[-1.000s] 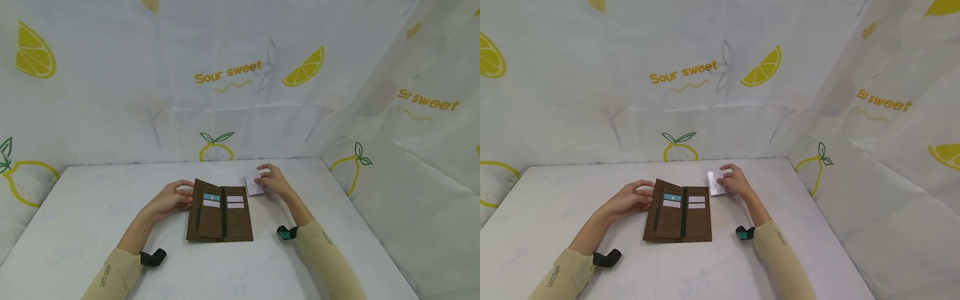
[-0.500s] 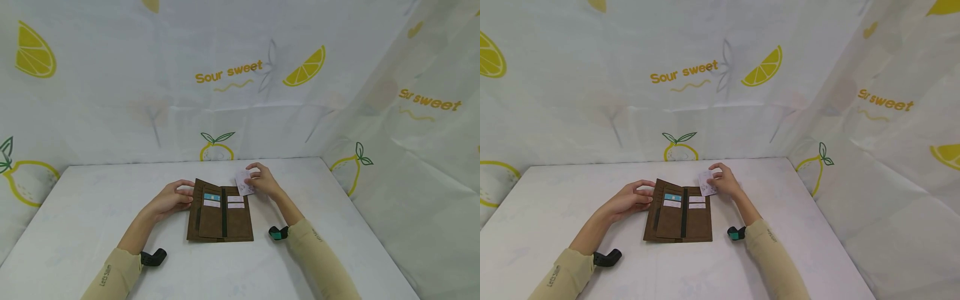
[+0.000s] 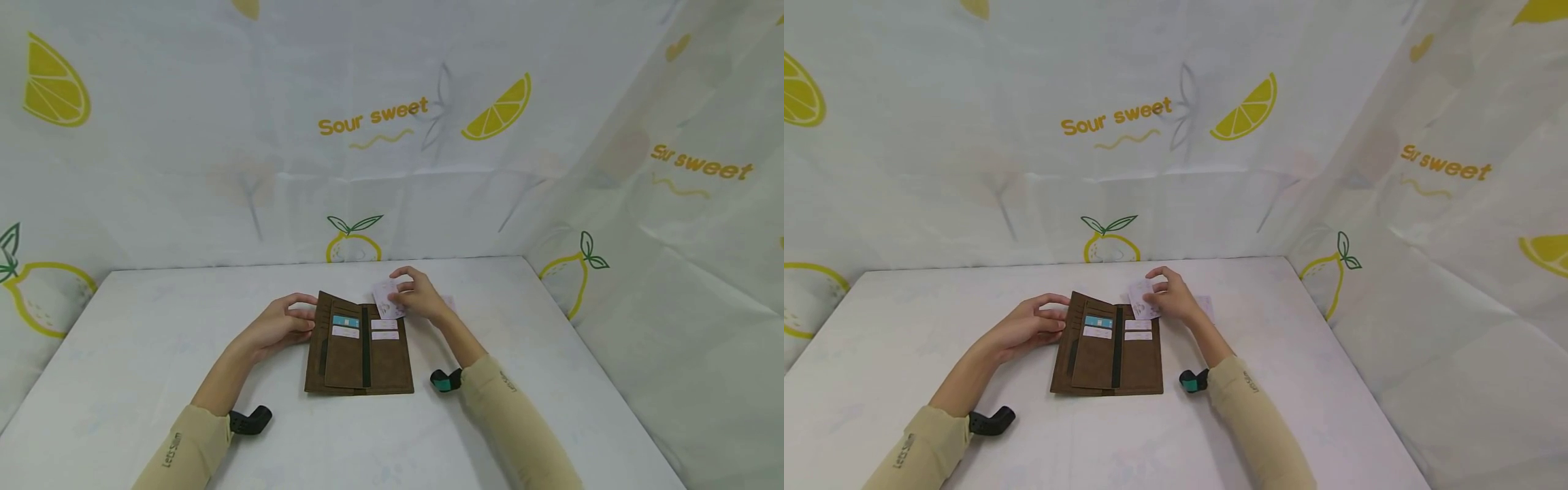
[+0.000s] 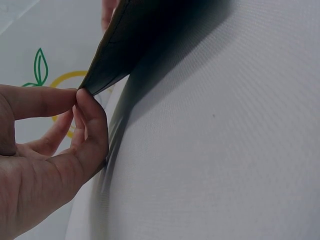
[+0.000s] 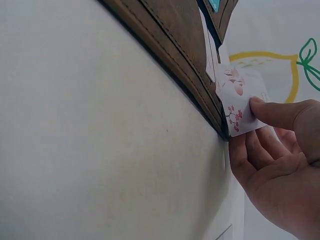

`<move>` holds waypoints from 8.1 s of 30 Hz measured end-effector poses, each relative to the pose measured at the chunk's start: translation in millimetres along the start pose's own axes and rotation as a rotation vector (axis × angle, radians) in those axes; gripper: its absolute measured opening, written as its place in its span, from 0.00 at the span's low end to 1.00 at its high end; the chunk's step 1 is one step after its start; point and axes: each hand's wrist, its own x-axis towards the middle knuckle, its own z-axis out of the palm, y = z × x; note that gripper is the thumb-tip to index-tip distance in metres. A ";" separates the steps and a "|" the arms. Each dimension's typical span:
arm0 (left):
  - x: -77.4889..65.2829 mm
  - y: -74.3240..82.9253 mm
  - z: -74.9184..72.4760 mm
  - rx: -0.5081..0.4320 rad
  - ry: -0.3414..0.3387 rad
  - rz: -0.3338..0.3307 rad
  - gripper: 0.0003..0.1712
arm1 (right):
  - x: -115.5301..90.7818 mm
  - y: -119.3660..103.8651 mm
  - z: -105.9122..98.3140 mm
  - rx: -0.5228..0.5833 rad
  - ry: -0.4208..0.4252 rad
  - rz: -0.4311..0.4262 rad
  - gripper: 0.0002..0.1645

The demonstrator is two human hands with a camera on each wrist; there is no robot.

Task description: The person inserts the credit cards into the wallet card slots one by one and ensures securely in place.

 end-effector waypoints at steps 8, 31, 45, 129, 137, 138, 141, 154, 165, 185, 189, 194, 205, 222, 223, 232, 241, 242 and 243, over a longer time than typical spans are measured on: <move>0.9 -0.4 0.3 0.011 0.005 -0.005 0.31 | 2.2 -3.1 7.9 0.000 0.006 0.001 0.28; 0.2 0.4 1.3 0.011 0.014 -0.008 0.32 | 0.0 -0.2 11.3 -0.233 0.053 0.020 0.26; -1.3 -1.0 2.9 0.028 0.032 -0.017 0.33 | -3.6 5.1 4.0 -0.259 0.022 0.002 0.24; -0.6 0.2 3.1 0.033 0.026 -0.010 0.34 | -31.3 24.6 -70.5 -0.283 0.075 -0.024 0.21; -0.4 0.4 2.9 0.032 0.020 -0.007 0.34 | -41.1 34.5 -86.9 -0.391 0.124 0.042 0.26; -0.4 0.5 2.9 0.034 0.020 -0.006 0.34 | -42.1 34.7 -88.2 -0.415 0.126 0.048 0.26; -0.6 1.1 3.2 0.036 0.020 -0.006 0.34 | -44.1 37.1 -90.5 -0.469 0.133 0.082 0.30; -2.5 2.5 2.8 0.029 0.020 -0.013 0.34 | -44.5 40.2 -90.1 -0.568 0.168 0.138 0.33; -0.2 1.3 2.3 0.033 0.019 -0.013 0.34 | -41.9 36.3 -96.6 -0.482 0.079 0.181 0.37; -0.8 0.4 2.3 0.028 0.025 -0.011 0.33 | -16.5 21.4 -55.1 -0.020 0.067 0.237 0.33; -0.9 0.2 2.0 0.026 0.023 -0.013 0.33 | -9.6 11.6 -39.5 0.043 0.078 0.227 0.31; -0.4 0.3 2.2 0.030 0.021 -0.011 0.33 | -1.4 2.6 -21.2 0.094 0.078 0.216 0.30; -0.3 0.5 2.1 0.032 0.024 -0.008 0.33 | 11.8 -9.7 13.6 0.104 0.042 0.174 0.28; 1.7 -1.5 0.4 0.040 0.024 -0.010 0.32 | 22.4 -15.2 36.5 0.086 -0.021 0.088 0.26; 1.7 -1.5 0.4 0.039 0.024 -0.009 0.32 | 23.6 -15.2 37.6 0.085 -0.027 0.085 0.26; 2.3 -0.7 2.5 0.025 0.015 0.000 0.33 | 26.0 -22.2 48.3 0.124 -0.051 0.085 0.26; 3.6 0.3 4.4 0.030 0.016 -0.007 0.33 | 26.4 -27.2 55.2 0.165 -0.066 0.113 0.26; 3.6 0.4 4.5 0.032 0.017 -0.007 0.33 | 26.6 -27.1 55.6 0.173 -0.066 0.119 0.26; 3.6 0.5 4.6 0.032 0.017 -0.008 0.33 | 27.0 -26.7 55.9 0.183 -0.068 0.125 0.26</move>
